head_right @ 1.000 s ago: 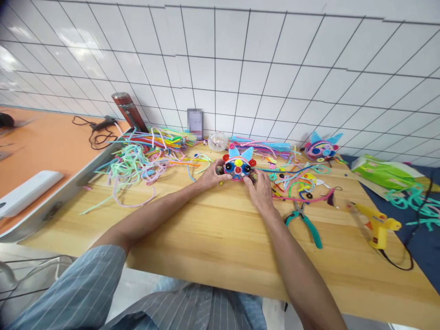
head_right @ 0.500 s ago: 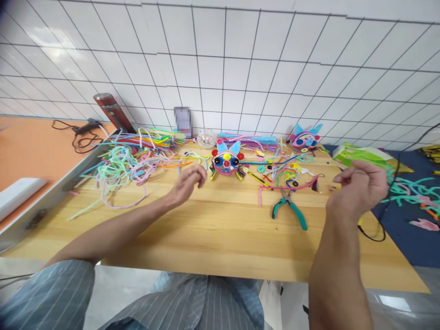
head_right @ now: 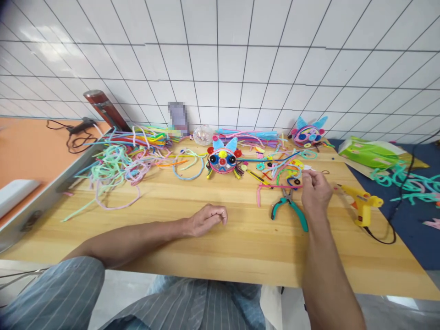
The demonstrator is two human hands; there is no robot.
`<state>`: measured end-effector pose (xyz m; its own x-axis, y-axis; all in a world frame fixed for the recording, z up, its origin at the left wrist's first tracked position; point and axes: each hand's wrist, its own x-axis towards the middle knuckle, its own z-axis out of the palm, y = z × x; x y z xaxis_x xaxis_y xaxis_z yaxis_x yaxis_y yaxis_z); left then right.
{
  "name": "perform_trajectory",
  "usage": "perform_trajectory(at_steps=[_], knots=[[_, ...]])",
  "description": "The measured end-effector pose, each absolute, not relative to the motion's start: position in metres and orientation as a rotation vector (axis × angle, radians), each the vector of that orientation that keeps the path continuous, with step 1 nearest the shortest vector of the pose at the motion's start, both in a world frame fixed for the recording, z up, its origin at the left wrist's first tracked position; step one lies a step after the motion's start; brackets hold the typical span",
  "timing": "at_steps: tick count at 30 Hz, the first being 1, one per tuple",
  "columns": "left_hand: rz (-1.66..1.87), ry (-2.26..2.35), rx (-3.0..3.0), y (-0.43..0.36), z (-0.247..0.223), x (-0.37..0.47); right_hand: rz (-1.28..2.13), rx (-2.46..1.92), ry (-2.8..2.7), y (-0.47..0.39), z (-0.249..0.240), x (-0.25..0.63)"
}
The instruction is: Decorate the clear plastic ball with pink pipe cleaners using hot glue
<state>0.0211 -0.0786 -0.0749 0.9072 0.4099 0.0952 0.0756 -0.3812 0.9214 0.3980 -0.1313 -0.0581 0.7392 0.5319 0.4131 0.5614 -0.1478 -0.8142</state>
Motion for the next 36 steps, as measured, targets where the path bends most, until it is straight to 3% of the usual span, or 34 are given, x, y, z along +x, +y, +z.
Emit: perform_trajectory(at_steps=[10, 15, 21, 27, 36], knots=[[0.307, 0.232, 2.097, -0.087, -0.082, 0.023, 0.023, -1.888, -1.071, -0.127, -0.050, 0.371], [0.287, 0.230, 2.198, -0.088, -0.083, 0.026, 0.094, -1.842, -1.560, -0.065, -0.040, 0.352], [0.289, 0.268, 2.200, -0.088, -0.081, 0.027, 0.150, -1.819, -1.924, 0.012, -0.065, 0.339], [0.274, 0.271, 2.208, -0.090, -0.081, 0.030, 0.168, -1.874, -1.995, 0.023, -0.076, 0.345], [0.284, 0.289, 2.155, -0.090, -0.084, 0.034, 0.232, -1.939, -1.784, 0.002, -0.056, 0.363]])
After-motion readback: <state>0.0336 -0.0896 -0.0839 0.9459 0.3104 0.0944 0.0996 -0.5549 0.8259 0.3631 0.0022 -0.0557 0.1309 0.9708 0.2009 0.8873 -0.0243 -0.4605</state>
